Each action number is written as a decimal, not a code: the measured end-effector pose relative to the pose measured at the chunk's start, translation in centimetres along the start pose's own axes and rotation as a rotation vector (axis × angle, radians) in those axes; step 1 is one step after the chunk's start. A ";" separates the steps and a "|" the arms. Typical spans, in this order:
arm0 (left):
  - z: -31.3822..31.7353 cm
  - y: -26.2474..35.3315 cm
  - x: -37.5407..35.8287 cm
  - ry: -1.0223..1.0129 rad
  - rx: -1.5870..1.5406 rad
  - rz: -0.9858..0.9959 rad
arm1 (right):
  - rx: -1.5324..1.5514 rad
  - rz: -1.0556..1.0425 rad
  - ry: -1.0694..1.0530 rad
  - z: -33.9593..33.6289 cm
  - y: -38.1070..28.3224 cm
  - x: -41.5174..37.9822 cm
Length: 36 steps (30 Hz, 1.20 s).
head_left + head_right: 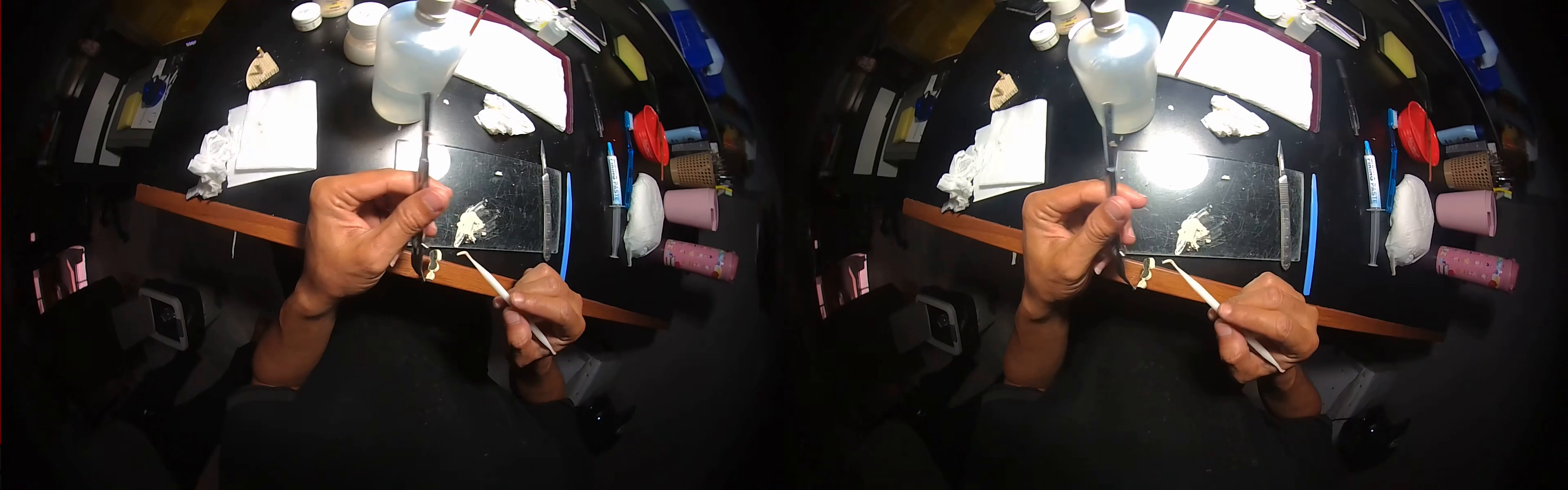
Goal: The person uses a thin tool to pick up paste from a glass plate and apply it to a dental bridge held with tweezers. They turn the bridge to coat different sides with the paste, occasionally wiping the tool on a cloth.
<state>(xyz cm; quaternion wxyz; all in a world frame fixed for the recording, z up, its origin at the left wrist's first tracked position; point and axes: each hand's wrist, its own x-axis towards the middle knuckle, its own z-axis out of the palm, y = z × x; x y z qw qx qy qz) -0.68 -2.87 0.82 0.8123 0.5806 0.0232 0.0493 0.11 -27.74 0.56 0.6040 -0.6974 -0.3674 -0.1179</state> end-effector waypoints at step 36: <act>0.1 -2.5 -3.1 0.262 -0.170 0.294 | -0.029 0.122 0.082 0.7 -0.6 0.5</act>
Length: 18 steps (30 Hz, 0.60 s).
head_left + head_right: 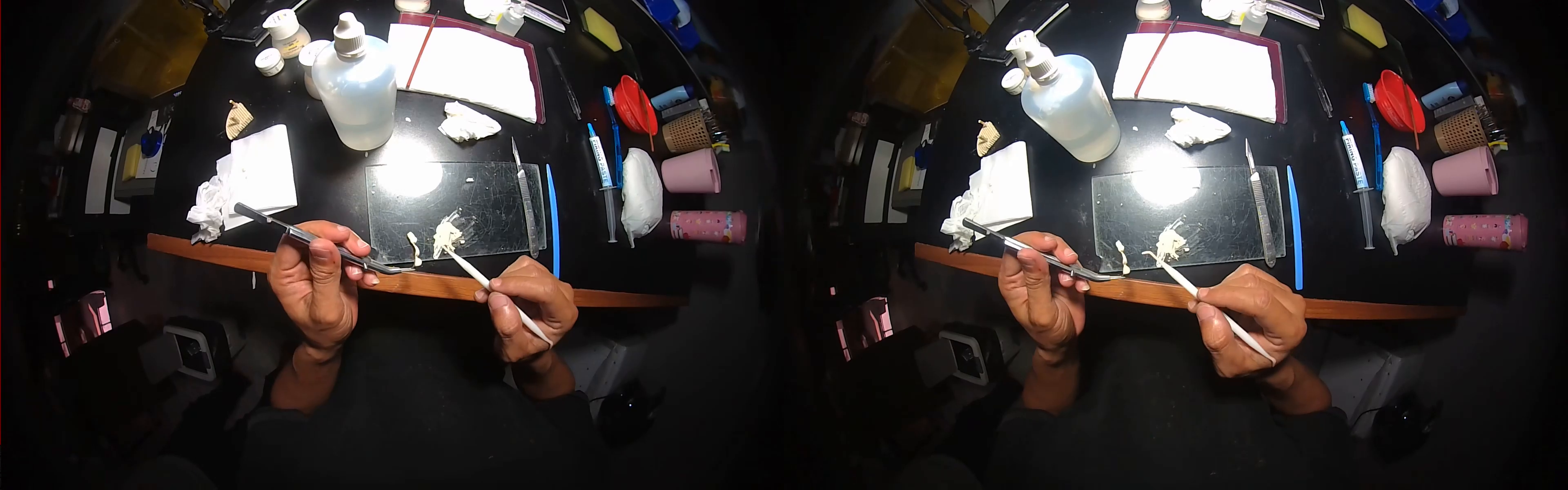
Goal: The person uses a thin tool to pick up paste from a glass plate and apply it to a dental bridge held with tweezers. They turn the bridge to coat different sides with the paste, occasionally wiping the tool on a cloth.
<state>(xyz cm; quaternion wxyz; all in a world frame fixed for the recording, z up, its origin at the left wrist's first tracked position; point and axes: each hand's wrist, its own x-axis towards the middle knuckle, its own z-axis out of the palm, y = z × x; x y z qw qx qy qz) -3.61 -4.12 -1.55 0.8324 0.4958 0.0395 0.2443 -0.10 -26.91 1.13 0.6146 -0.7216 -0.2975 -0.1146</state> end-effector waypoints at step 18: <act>-0.3 0.5 0.8 0.004 -0.058 -0.108 | -0.018 -0.088 0.033 0.3 0.5 0.5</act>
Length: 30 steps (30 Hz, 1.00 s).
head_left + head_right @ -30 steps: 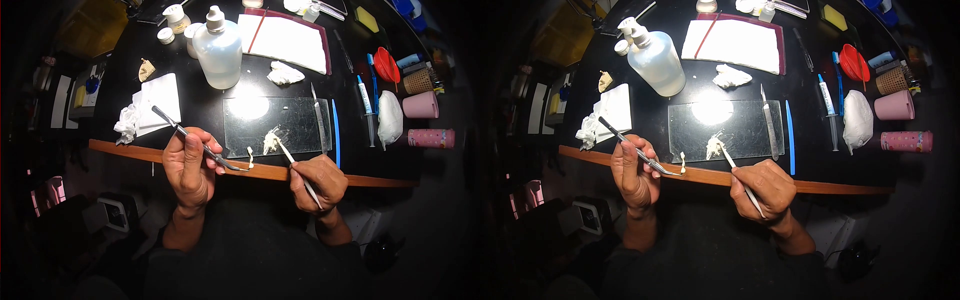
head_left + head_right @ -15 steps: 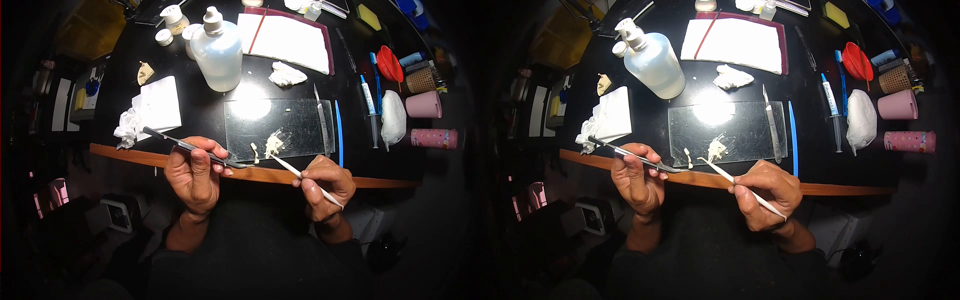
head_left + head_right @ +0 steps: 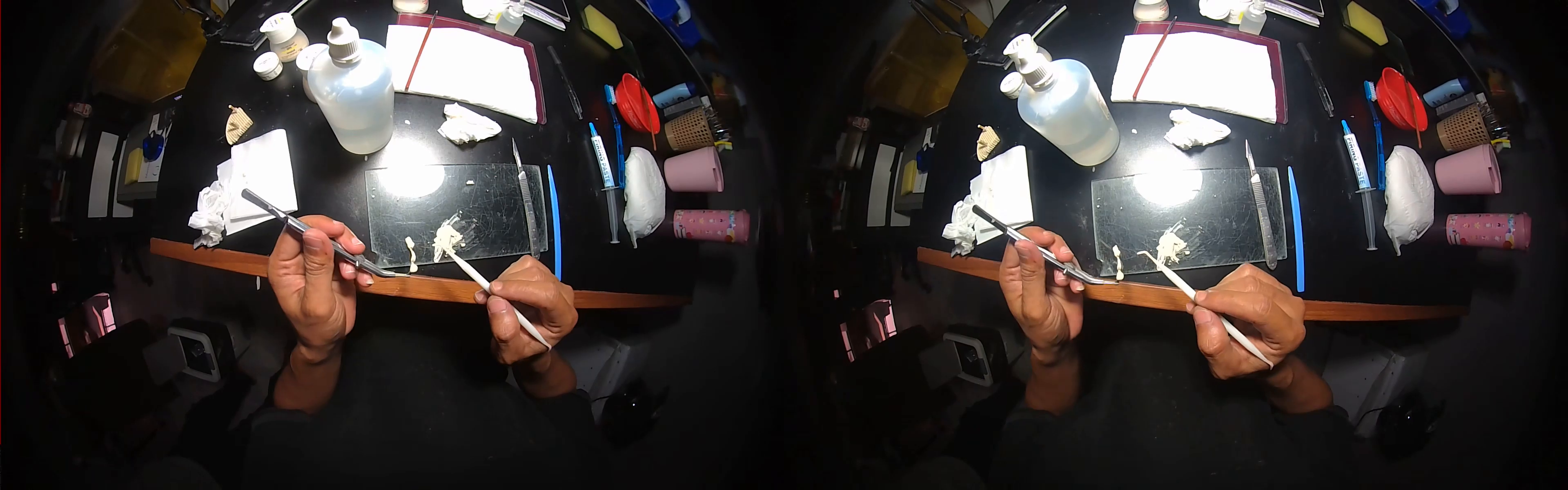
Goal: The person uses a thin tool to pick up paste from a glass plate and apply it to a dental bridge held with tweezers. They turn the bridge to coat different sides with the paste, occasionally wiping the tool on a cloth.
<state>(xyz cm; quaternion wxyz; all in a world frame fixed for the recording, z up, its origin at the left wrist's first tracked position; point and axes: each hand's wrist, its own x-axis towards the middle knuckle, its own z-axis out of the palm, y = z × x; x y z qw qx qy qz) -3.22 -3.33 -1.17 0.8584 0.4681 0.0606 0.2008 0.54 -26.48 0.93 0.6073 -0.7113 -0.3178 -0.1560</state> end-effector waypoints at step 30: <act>-1.1 0.1 1.1 -0.022 -0.091 -0.138 | 0.016 -0.143 0.000 0.2 0.2 0.3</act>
